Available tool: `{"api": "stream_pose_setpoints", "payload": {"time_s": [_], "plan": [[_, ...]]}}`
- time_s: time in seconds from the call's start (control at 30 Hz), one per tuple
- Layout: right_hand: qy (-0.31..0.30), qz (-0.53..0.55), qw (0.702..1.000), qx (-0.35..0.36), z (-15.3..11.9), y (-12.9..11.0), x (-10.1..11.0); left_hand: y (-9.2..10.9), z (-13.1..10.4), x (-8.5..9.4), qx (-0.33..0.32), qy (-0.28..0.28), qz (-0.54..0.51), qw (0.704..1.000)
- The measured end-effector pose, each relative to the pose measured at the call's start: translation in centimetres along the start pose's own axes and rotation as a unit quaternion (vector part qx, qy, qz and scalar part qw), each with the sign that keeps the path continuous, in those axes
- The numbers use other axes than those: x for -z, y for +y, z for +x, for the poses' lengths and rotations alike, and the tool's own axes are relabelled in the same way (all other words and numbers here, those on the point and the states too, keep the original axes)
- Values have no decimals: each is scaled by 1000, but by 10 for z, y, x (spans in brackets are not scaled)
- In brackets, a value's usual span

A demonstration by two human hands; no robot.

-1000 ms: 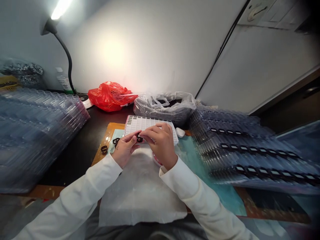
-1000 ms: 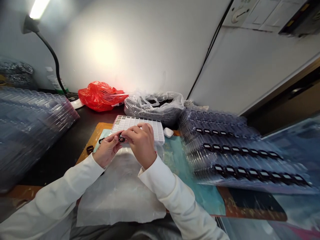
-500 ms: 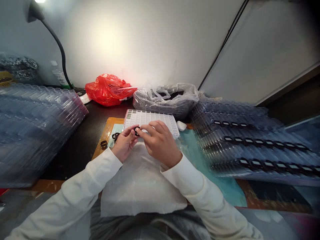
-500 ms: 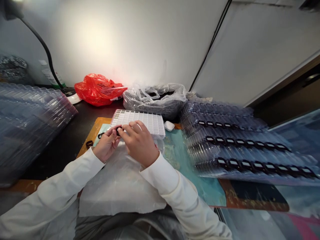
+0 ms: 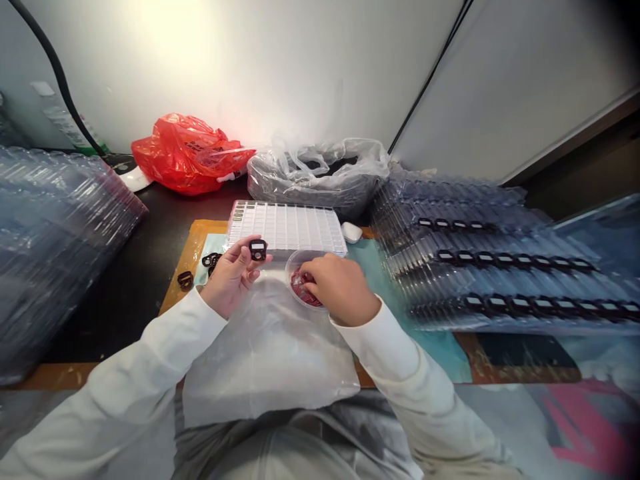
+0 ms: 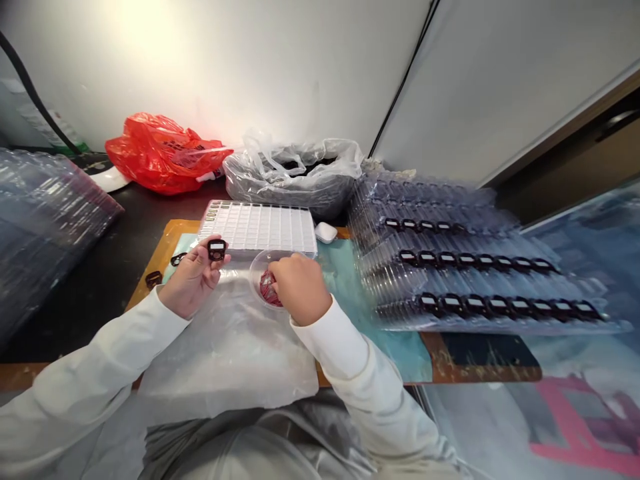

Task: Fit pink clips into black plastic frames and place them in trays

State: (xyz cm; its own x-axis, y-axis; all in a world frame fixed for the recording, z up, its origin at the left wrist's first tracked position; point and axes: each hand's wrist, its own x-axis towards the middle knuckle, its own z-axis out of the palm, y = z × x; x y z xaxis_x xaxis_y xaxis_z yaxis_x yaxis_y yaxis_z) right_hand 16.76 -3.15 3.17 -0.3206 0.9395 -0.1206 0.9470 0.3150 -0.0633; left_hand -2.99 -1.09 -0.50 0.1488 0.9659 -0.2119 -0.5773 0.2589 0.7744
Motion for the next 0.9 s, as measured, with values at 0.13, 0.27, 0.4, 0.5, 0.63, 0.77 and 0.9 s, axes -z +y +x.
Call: {"api": "stream_pose_setpoints", "payload": {"time_s": [0.13,0.27,0.4,0.5,0.63,0.77,0.9], "plan": [[-9,-3,1000,-8,4,0,0,-1,1,0,-1,6,8,1000],[-4,5,1000,-8,4,3,0,-1,0,-1,2,6,14,1000],[13,7,1000,-7,2,3,0,-1,1,-2,3,11,15,1000],[17,5,1000,0,1,3,1,-1,1,-2,5,9,9,1000],[7,-9,1000,15,2,4,0,-1,1,-1,6,4,4,1000],[-17,-5,999,41,5,3,-1,-1,0,-1,5,-3,8,1000],[-3,-20,999,46,4,2,1,-1,0,-2,9,-6,3,1000]]}}
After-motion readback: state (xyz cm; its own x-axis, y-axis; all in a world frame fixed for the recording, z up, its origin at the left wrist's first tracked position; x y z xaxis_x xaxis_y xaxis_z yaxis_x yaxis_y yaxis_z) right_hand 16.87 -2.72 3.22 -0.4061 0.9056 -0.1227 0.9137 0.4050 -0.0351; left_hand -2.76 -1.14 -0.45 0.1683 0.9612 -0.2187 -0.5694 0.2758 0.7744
